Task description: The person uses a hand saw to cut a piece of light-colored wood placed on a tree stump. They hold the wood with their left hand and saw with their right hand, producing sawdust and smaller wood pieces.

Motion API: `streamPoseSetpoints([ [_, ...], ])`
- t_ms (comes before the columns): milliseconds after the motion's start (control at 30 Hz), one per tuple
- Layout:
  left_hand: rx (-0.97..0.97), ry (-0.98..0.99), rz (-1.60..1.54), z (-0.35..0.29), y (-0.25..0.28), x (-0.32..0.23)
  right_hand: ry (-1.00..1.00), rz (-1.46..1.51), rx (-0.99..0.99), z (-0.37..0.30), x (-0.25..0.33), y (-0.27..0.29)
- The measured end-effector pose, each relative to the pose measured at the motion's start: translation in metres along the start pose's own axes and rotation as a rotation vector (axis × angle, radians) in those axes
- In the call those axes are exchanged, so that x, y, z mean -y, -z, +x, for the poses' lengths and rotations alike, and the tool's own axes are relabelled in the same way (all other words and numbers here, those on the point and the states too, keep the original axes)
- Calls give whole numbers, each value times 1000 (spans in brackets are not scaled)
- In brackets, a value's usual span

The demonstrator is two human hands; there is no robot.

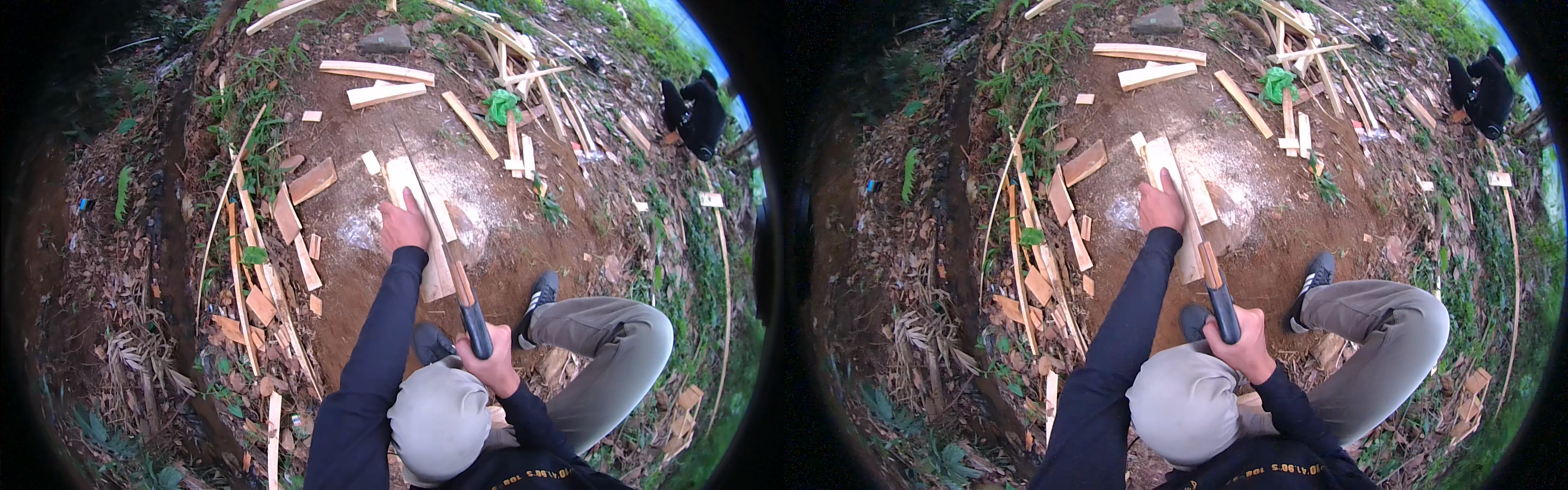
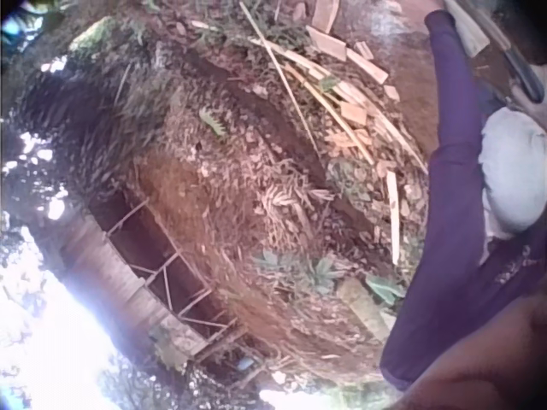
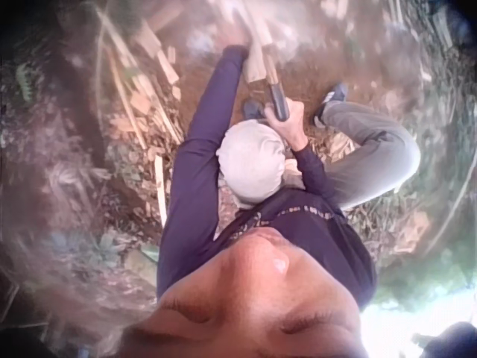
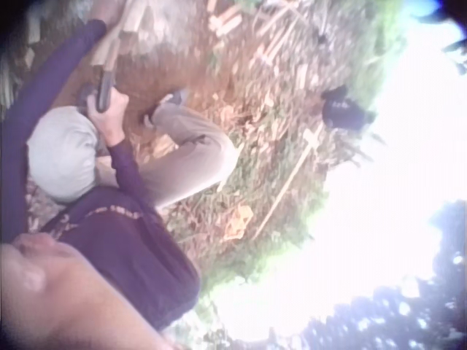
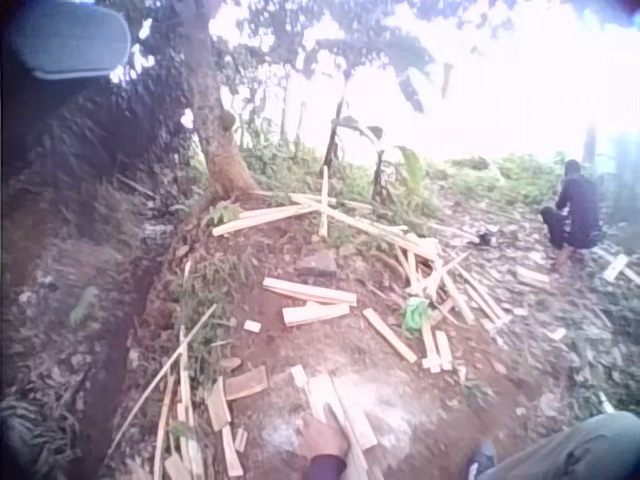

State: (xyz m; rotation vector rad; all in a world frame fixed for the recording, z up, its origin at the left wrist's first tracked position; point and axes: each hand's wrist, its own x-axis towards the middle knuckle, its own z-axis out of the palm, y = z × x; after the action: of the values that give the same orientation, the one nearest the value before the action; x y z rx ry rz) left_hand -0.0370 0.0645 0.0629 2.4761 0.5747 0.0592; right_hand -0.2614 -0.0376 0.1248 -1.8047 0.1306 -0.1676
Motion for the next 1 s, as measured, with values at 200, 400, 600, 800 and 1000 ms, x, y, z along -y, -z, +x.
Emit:
streamPoseSetpoints([
  [200,27,-4,-15,0,-4,-1,-120,-53,20,22,38,4],
  [400,-10,8,15,6,1,6,-155,-23,81,17,62,15],
  [600,18,16,16,0,-2,1,-172,-43,109,37,71,19],
  [800,29,12,25,4,-1,1,-192,8,114,38,79,21],
  [1000,17,35,28,0,4,2,-226,-11,169,22,88,33],
])
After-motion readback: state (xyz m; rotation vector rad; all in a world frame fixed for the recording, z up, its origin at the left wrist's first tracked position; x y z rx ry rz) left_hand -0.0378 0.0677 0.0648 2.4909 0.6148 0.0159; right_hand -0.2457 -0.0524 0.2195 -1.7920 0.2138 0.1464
